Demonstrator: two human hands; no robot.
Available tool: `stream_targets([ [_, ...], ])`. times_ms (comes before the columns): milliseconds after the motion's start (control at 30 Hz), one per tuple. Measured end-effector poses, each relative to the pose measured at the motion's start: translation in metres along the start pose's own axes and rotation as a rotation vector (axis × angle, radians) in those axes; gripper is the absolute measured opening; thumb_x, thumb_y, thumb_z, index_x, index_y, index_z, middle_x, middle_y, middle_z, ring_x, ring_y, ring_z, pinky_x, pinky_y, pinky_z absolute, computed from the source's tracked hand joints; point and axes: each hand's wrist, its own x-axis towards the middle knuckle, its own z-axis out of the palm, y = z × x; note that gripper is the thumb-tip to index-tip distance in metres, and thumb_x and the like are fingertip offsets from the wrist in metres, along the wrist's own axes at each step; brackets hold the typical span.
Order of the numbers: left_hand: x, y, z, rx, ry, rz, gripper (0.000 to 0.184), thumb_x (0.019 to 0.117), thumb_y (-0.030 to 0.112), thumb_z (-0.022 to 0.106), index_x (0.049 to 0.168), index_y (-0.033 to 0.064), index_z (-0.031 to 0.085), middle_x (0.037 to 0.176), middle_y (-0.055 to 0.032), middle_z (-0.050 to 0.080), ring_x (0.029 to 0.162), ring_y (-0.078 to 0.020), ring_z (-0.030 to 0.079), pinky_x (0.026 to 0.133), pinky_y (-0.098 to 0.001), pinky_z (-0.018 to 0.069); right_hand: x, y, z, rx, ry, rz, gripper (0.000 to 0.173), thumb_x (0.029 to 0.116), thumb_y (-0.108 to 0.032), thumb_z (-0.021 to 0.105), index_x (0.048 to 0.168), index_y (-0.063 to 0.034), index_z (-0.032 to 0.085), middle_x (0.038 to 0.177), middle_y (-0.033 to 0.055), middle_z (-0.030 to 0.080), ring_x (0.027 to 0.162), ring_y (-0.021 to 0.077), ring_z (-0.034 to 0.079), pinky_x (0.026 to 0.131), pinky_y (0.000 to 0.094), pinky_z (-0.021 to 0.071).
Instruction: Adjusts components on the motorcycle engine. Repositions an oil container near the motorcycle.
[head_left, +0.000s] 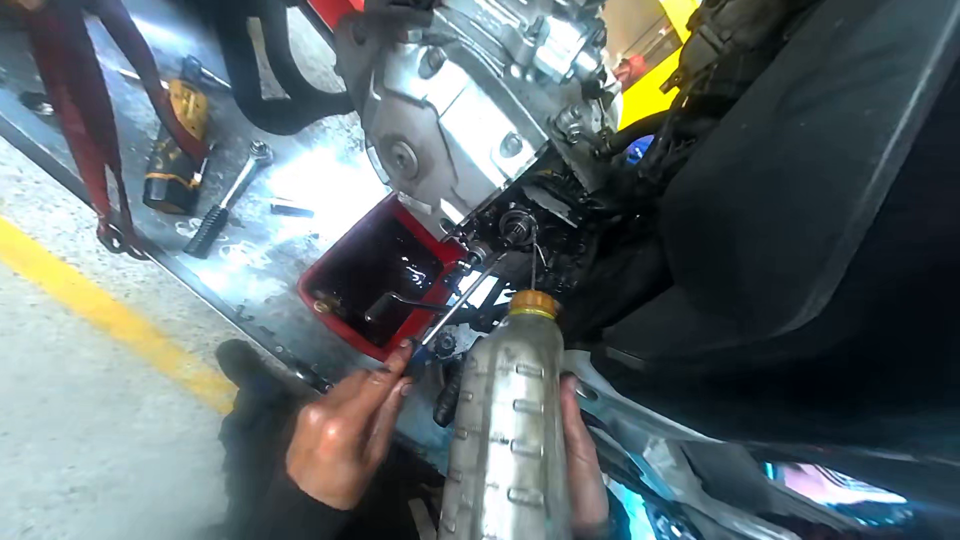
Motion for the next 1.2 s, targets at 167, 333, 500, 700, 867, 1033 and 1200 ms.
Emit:
stream_targets([
  [167, -0.023, -0.03, -0.038, -0.007, -0.01, 0.015, 0.038, 0.1061, 0.032, 0.052, 0.129, 0.0085, 0.071, 0.086, -0.0095, 0.073, 0.072, -0.0101, 0.066, 0.068, -0.0256, 0.0555, 0.005, -0.008, 0.006, 0.163, -0.087, 0.079, 0.037, 0.1017, -0.05, 0.054, 0.114, -0.0207, 0.073, 0.104, 0.0035, 0.077, 0.098, 0.0107, 0.074, 0.086, 0.0316, 0.0618],
  [333, -0.052, -0.059, -0.07, 0.051, 0.056, -0.069, 0.042, 0.1087, 0.033, 0.049, 0.135, 0.0054, 0.066, 0.09, -0.0169, 0.073, 0.073, -0.0095, 0.067, 0.07, -0.0243, 0.0558, -0.003, -0.027, 0.038, 0.069, 0.079, 0.115, 0.044, 0.1119, -0.038, 0.026, 0.111, -0.0142, 0.063, 0.094, 0.0037, 0.075, 0.09, 0.009, 0.074, 0.073, 0.0264, 0.0629],
  [500, -0.06, -0.078, -0.07, 0.105, 0.034, -0.221, 0.043, 0.1064, 0.027, 0.051, 0.133, -0.0031, 0.066, 0.098, -0.0237, 0.074, 0.069, -0.0135, 0.067, 0.067, -0.0305, 0.057, 0.0, -0.007, 0.002, 0.223, -0.294, 0.072, 0.036, 0.1007, -0.047, 0.057, 0.12, -0.0218, 0.073, 0.111, 0.0019, 0.076, 0.105, 0.0095, 0.072, 0.093, 0.0309, 0.0596],
  [700, -0.037, -0.077, -0.058, 0.179, -0.006, -0.261, 0.045, 0.1047, 0.033, 0.049, 0.13, 0.0008, 0.068, 0.094, -0.0194, 0.075, 0.066, -0.023, 0.069, 0.063, -0.045, 0.0578, 0.0, -0.008, 0.001, 0.205, -0.274, 0.068, 0.036, 0.1007, -0.048, 0.056, 0.119, -0.0217, 0.073, 0.109, 0.002, 0.077, 0.104, 0.0095, 0.073, 0.091, 0.0309, 0.0603],
  [867, -0.021, -0.086, -0.066, 0.237, -0.038, -0.247, 0.046, 0.1043, 0.037, 0.049, 0.13, 0.0045, 0.069, 0.09, -0.0168, 0.075, 0.066, -0.0261, 0.069, 0.061, -0.0509, 0.0569, -0.005, -0.011, 0.002, 0.194, -0.231, 0.091, 0.035, 0.0983, -0.048, 0.06, 0.116, -0.0208, 0.074, 0.106, 0.0033, 0.077, 0.1, 0.0101, 0.074, 0.089, 0.0309, 0.0612],
  [1033, -0.02, -0.089, -0.069, 0.233, -0.036, -0.254, 0.047, 0.104, 0.039, 0.049, 0.131, 0.0056, 0.069, 0.089, -0.0154, 0.075, 0.064, -0.0232, 0.068, 0.06, -0.0481, 0.0566, -0.001, -0.01, 0.001, 0.217, -0.275, 0.1, 0.036, 0.099, -0.047, 0.06, 0.117, -0.0203, 0.073, 0.108, 0.0035, 0.077, 0.102, 0.0107, 0.073, 0.091, 0.0316, 0.0607],
  [1200, -0.026, -0.087, -0.064, 0.221, -0.064, -0.274, 0.047, 0.1038, 0.04, 0.05, 0.128, 0.0058, 0.07, 0.09, -0.0138, 0.075, 0.066, -0.0229, 0.07, 0.061, -0.0486, 0.0578, -0.003, -0.02, 0.019, 0.083, -0.063, 0.095, 0.038, 0.1054, -0.047, 0.047, 0.113, -0.0189, 0.071, 0.099, 0.0032, 0.077, 0.093, 0.0096, 0.075, 0.079, 0.0283, 0.0631],
])
